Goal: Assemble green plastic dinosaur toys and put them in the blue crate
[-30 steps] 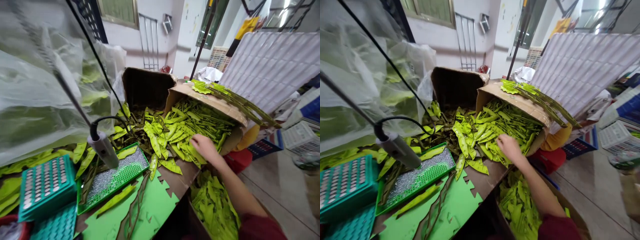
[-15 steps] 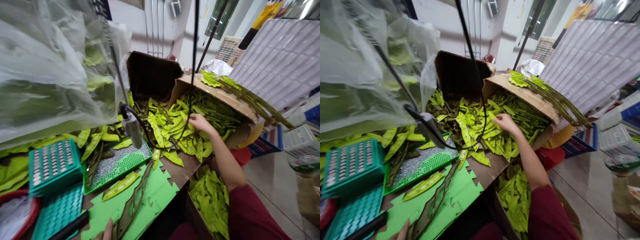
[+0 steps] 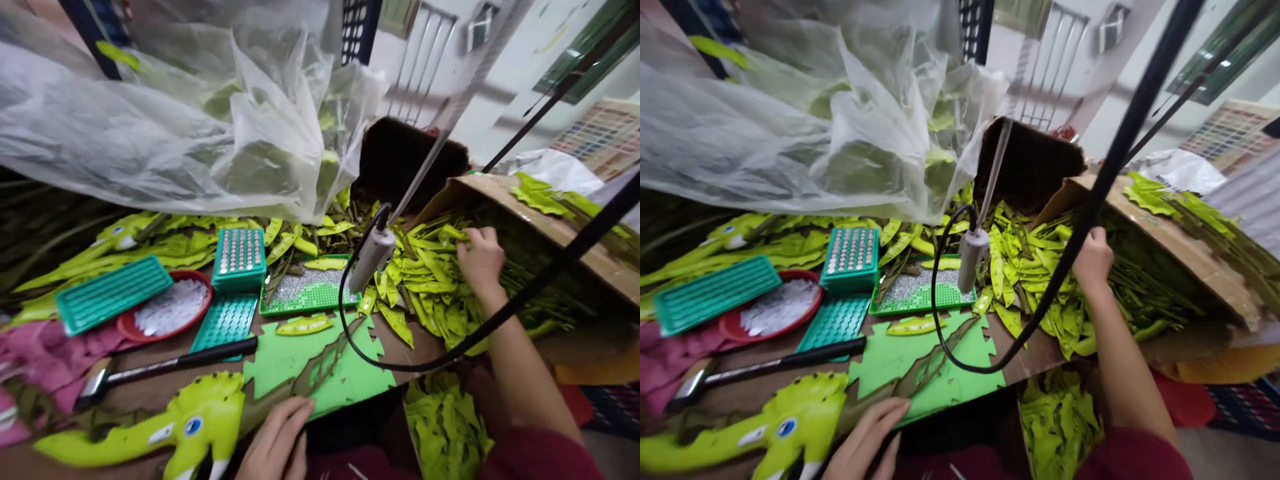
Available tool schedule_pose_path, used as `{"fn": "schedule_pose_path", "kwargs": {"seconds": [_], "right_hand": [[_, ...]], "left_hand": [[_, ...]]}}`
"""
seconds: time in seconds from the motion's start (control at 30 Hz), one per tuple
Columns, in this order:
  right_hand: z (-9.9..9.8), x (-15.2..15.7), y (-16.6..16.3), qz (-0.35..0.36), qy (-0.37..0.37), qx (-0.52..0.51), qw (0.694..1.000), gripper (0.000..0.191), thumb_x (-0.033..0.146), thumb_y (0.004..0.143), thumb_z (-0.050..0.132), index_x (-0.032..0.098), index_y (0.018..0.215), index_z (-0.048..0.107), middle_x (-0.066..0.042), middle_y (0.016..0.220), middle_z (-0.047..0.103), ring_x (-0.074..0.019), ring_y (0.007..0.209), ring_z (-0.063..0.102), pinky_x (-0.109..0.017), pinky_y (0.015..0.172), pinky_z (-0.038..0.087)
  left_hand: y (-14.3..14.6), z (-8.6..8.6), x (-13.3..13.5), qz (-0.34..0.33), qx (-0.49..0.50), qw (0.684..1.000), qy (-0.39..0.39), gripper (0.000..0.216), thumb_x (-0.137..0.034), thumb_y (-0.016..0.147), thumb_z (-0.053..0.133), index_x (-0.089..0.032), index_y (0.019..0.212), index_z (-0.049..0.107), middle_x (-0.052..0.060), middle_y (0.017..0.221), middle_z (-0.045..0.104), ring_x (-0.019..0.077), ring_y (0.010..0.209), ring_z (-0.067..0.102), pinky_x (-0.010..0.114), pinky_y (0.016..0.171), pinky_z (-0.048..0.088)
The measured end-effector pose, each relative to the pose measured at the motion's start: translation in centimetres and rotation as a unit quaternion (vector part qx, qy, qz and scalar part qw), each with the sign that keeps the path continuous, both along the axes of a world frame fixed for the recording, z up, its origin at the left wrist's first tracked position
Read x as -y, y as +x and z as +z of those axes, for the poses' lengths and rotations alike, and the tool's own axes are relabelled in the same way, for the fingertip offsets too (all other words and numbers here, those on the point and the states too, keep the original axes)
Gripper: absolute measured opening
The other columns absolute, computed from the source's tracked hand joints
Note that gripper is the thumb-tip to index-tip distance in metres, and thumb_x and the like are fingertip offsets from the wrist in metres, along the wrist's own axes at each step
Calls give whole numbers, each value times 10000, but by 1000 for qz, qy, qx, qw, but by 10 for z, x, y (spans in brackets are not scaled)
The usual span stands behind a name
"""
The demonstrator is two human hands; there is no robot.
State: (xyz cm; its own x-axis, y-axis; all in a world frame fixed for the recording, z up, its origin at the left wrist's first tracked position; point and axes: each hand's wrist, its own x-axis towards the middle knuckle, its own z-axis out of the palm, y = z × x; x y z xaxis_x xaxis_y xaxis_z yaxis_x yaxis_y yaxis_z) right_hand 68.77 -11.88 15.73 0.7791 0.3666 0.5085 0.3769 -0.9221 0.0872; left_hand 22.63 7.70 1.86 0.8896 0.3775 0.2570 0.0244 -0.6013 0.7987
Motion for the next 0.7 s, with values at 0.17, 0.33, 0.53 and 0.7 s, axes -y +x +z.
{"fn": "schedule_pose_path", "kwargs": {"seconds": [0.17,0.33,0.53,0.7], "right_hand": [[-42,29,-174,417,-123,122,892,254,98,927,547,153,1093,731,-116,952,684,-193,795,582,-303,663,424],[-70,27,-276,563,-37,5,825,495,64,951,484,70,1443,536,-127,931,687,-212,827,639,-333,740,547],[-86,4,-290,556,52,70,827,501,95,936,569,60,1436,559,-117,881,694,-230,843,703,-340,747,615],[-103,-15,-307,524,265,-100,803,564,141,901,652,253,1444,547,-88,1052,725,-217,930,710,-346,738,620]], "left_hand": [[43,39,37,-139,-142,790,-581,569,-554,991,529,-221,1442,428,136,1294,605,193,985,709,353,850,575],[72,36,68,-158,-131,748,-631,548,-712,879,608,-173,946,533,-66,703,469,64,577,429,224,575,365],[66,46,73,-38,-118,674,-728,507,-666,827,681,-209,928,486,-57,786,475,74,617,444,205,527,348],[62,64,51,1,-75,747,-661,533,-707,848,646,-224,927,435,-102,704,357,35,514,299,172,467,187]]}}
